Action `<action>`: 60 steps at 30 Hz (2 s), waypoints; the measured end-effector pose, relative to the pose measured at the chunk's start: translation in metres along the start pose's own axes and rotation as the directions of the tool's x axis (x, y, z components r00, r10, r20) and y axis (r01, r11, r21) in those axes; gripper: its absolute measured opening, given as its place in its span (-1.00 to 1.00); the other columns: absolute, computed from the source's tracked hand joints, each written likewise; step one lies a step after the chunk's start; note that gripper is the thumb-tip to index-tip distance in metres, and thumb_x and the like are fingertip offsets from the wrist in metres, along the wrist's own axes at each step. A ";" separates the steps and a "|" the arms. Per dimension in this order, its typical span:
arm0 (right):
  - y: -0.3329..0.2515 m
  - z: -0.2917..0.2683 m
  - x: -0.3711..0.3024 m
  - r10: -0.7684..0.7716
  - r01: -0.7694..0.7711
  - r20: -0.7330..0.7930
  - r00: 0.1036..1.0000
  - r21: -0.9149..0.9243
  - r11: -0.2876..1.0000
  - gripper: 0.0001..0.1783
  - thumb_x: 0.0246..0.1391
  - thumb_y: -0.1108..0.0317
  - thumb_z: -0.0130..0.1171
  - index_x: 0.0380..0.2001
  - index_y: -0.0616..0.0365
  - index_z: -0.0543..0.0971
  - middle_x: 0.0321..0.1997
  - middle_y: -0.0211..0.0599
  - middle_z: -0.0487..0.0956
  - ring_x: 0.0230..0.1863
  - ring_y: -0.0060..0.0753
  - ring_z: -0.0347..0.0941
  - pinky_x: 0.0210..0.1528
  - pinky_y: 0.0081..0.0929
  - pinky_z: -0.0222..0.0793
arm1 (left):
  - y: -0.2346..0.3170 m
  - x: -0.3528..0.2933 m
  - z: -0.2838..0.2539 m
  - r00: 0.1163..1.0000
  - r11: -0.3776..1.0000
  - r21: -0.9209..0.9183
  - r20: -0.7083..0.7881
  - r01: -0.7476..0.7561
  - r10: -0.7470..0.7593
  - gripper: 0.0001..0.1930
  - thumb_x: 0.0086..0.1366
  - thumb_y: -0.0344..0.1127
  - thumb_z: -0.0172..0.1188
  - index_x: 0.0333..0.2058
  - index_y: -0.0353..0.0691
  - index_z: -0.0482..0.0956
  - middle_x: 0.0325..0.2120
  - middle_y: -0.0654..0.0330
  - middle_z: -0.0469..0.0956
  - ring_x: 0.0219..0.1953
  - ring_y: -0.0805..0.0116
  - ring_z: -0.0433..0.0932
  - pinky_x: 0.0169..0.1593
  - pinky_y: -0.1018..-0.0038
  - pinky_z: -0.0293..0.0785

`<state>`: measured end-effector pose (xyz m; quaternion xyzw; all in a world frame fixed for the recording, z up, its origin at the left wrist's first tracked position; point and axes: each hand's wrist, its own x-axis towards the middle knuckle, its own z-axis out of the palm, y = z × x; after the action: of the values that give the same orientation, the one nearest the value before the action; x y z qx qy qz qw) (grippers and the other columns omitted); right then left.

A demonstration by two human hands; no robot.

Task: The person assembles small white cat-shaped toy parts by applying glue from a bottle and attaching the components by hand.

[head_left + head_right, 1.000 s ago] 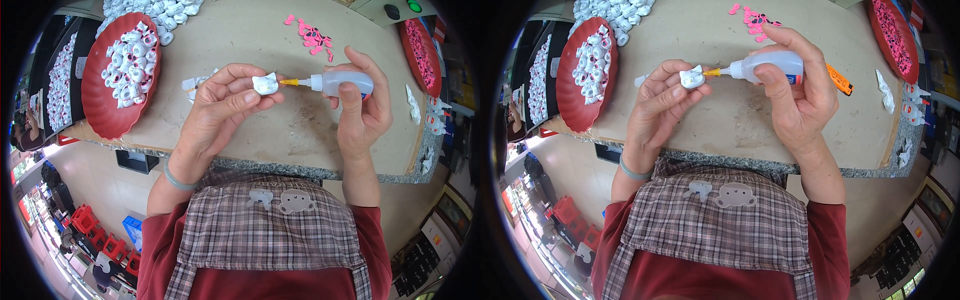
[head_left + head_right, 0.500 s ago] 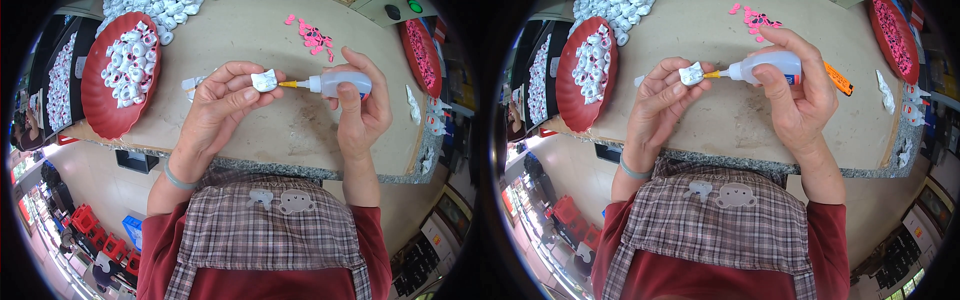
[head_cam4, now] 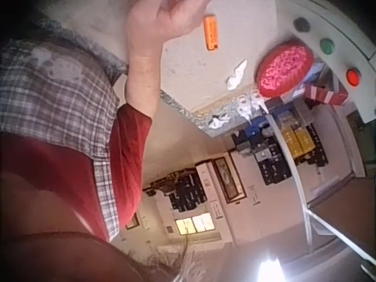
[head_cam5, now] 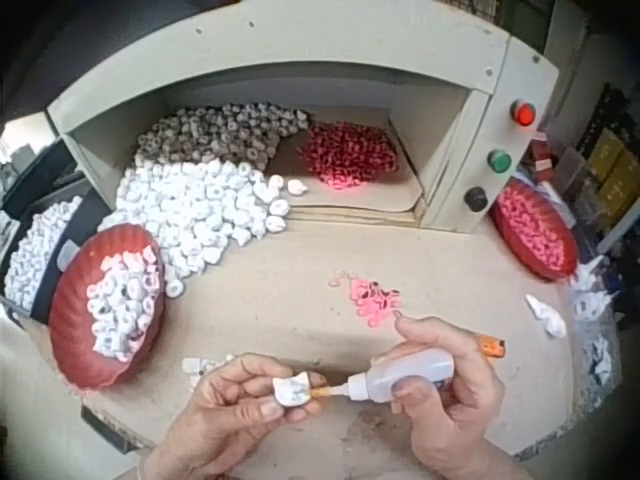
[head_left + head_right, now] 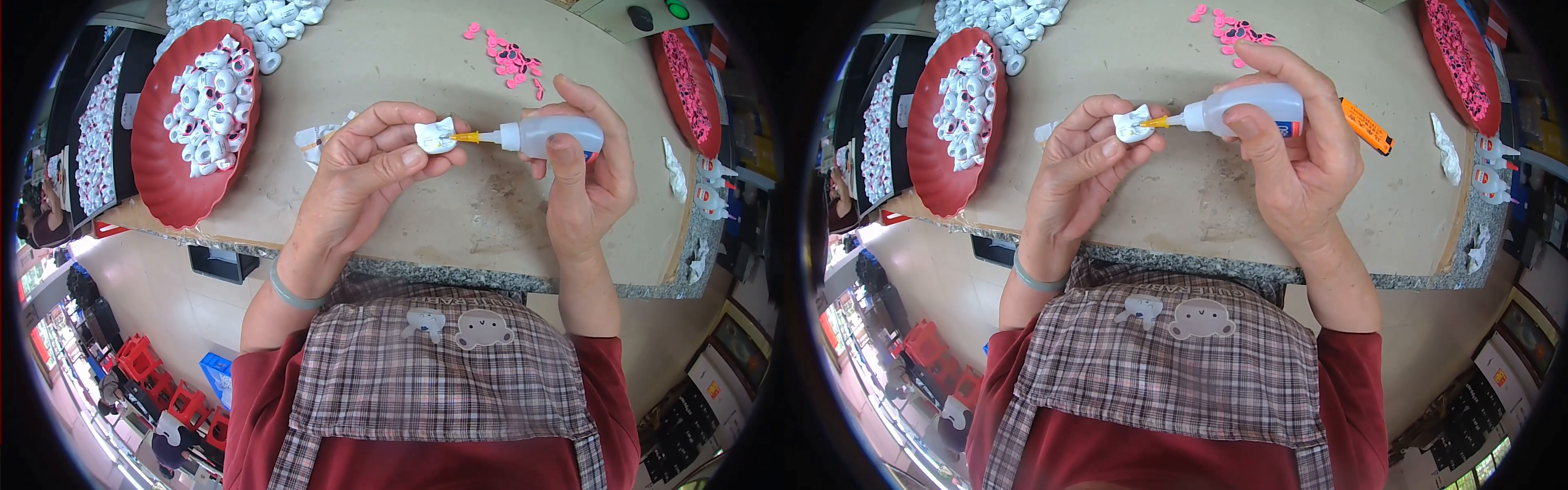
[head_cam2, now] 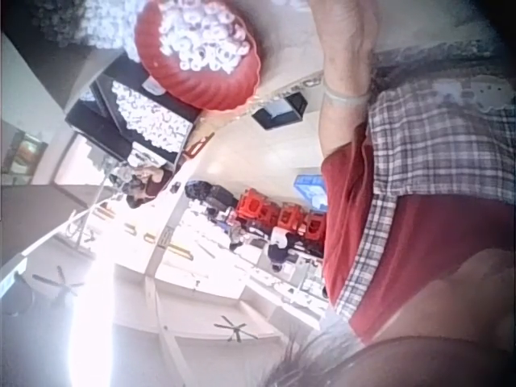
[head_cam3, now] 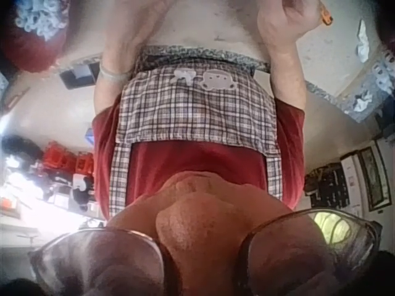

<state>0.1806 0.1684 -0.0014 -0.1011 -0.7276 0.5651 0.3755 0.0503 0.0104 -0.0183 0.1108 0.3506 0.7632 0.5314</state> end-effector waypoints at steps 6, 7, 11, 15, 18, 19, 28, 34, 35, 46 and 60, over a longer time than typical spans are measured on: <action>-0.002 0.000 0.000 0.019 -0.019 0.013 1.000 -0.005 1.000 -0.63 0.12 0.38 0.14 -0.02 0.29 0.41 -0.38 -0.27 0.58 -0.49 -0.69 0.42 -0.50 -0.80 0.31 | -0.001 0.000 0.000 1.000 1.000 0.005 0.004 0.007 -0.007 -0.70 0.19 -0.57 0.09 -0.08 -0.39 0.36 -0.06 -0.24 0.41 -0.09 0.11 0.53 0.06 0.42 0.48; -0.002 0.000 0.001 0.029 -0.029 0.018 0.999 0.006 1.000 -0.63 0.11 0.39 0.14 -0.02 0.29 0.41 -0.38 -0.27 0.58 -0.49 -0.69 0.43 -0.49 -0.80 0.32 | -0.001 0.000 -0.001 1.000 1.000 0.005 0.004 0.007 -0.007 -0.70 0.19 -0.57 0.09 -0.08 -0.39 0.36 -0.06 -0.24 0.41 -0.09 0.11 0.53 0.06 0.42 0.48; -0.005 -0.001 0.001 0.046 -0.046 0.024 0.999 0.002 0.999 -0.63 0.11 0.39 0.15 -0.03 0.29 0.41 -0.38 -0.26 0.57 -0.47 -0.67 0.44 -0.46 -0.78 0.35 | -0.001 0.000 -0.001 1.000 1.000 0.008 0.000 -0.018 0.018 -0.71 0.20 -0.55 0.09 -0.08 -0.38 0.39 -0.08 -0.21 0.45 -0.10 0.14 0.55 0.04 0.43 0.49; -0.004 -0.002 0.002 0.037 -0.037 0.025 0.999 -0.006 0.999 -0.63 0.11 0.40 0.15 -0.03 0.30 0.41 -0.38 -0.25 0.57 -0.46 -0.66 0.45 -0.44 -0.76 0.37 | -0.001 0.000 -0.001 0.999 0.999 0.013 -0.015 -0.031 0.032 -0.73 0.21 -0.53 0.09 -0.09 -0.38 0.41 -0.12 -0.17 0.49 -0.12 0.18 0.56 0.01 0.45 0.50; -0.004 -0.003 0.003 0.022 -0.022 0.028 0.999 -0.008 1.000 -0.63 0.10 0.41 0.15 -0.03 0.30 0.42 -0.38 -0.25 0.57 -0.45 -0.64 0.46 -0.42 -0.75 0.38 | 0.000 0.000 -0.001 0.999 0.999 0.005 -0.016 -0.031 0.031 -0.73 0.21 -0.54 0.07 -0.09 -0.39 0.41 -0.11 -0.17 0.49 -0.12 0.18 0.56 0.01 0.45 0.50; -0.003 -0.003 0.003 0.002 -0.001 0.032 0.999 -0.031 1.000 -0.63 0.10 0.41 0.15 -0.03 0.31 0.41 -0.37 -0.25 0.57 -0.43 -0.64 0.46 -0.41 -0.74 0.39 | 0.000 0.000 -0.001 0.999 0.999 0.006 -0.016 -0.031 0.031 -0.73 0.21 -0.54 0.07 -0.09 -0.39 0.41 -0.11 -0.17 0.49 -0.12 0.18 0.56 0.01 0.45 0.50; 0.005 -0.008 0.011 0.146 -0.130 -0.044 0.988 0.261 0.957 -0.66 0.02 0.52 0.20 -0.12 0.29 0.38 -0.27 -0.19 0.52 -0.36 -0.52 0.49 -0.37 -0.65 0.43 | 0.002 0.001 -0.002 1.000 1.000 -0.006 0.003 0.003 -0.003 -0.70 0.19 -0.54 0.10 -0.08 -0.36 0.37 -0.08 -0.22 0.44 -0.11 0.15 0.54 0.04 0.44 0.49; 0.011 -0.016 0.023 0.392 -0.358 -0.051 0.919 0.313 0.880 -0.71 -0.02 0.56 0.21 -0.23 0.26 0.37 -0.33 -0.26 0.50 -0.38 -0.51 0.48 -0.32 -0.59 0.44 | 0.002 -0.006 0.000 1.000 1.000 0.022 -0.003 -0.005 0.005 -0.72 0.20 -0.52 0.11 -0.09 -0.37 0.41 -0.12 -0.17 0.49 -0.14 0.23 0.57 -0.02 0.47 0.50; 0.014 -0.018 0.024 0.396 -0.367 -0.052 0.917 0.281 0.887 -0.72 -0.02 0.54 0.22 -0.24 0.24 0.39 -0.33 -0.29 0.50 -0.38 -0.52 0.48 -0.32 -0.59 0.43 | 0.002 -0.006 -0.001 1.000 1.000 0.019 -0.001 -0.003 0.003 -0.72 0.20 -0.52 0.11 -0.09 -0.37 0.41 -0.12 -0.17 0.49 -0.15 0.23 0.57 -0.02 0.47 0.50; 0.031 -0.019 0.032 0.182 -0.119 0.034 0.983 -0.638 0.761 -0.88 -0.06 0.51 0.19 -0.38 0.25 0.52 -0.38 -0.28 0.49 -0.39 -0.32 0.48 -0.31 -0.40 0.39 | 0.003 -0.008 -0.001 1.000 1.000 0.002 0.022 0.007 -0.007 -0.72 0.19 -0.50 0.12 -0.09 -0.36 0.42 -0.14 -0.16 0.51 -0.16 0.25 0.57 -0.03 0.48 0.50; 0.028 -0.013 0.039 0.109 0.162 0.269 0.957 -0.806 0.570 -0.91 -0.11 0.49 0.18 -0.44 0.24 0.56 -0.36 -0.22 0.49 -0.43 -0.16 0.50 -0.35 -0.25 0.44 | 0.005 -0.011 -0.003 1.000 1.000 0.017 0.025 0.010 -0.011 -0.74 0.20 -0.50 0.11 -0.11 -0.34 0.41 -0.13 -0.15 0.49 -0.17 0.25 0.56 -0.04 0.50 0.51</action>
<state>0.1547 0.2101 -0.0091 -0.1689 -0.9541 0.1658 0.1834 0.0490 -0.0015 -0.0150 0.1229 0.3510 0.7559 0.5388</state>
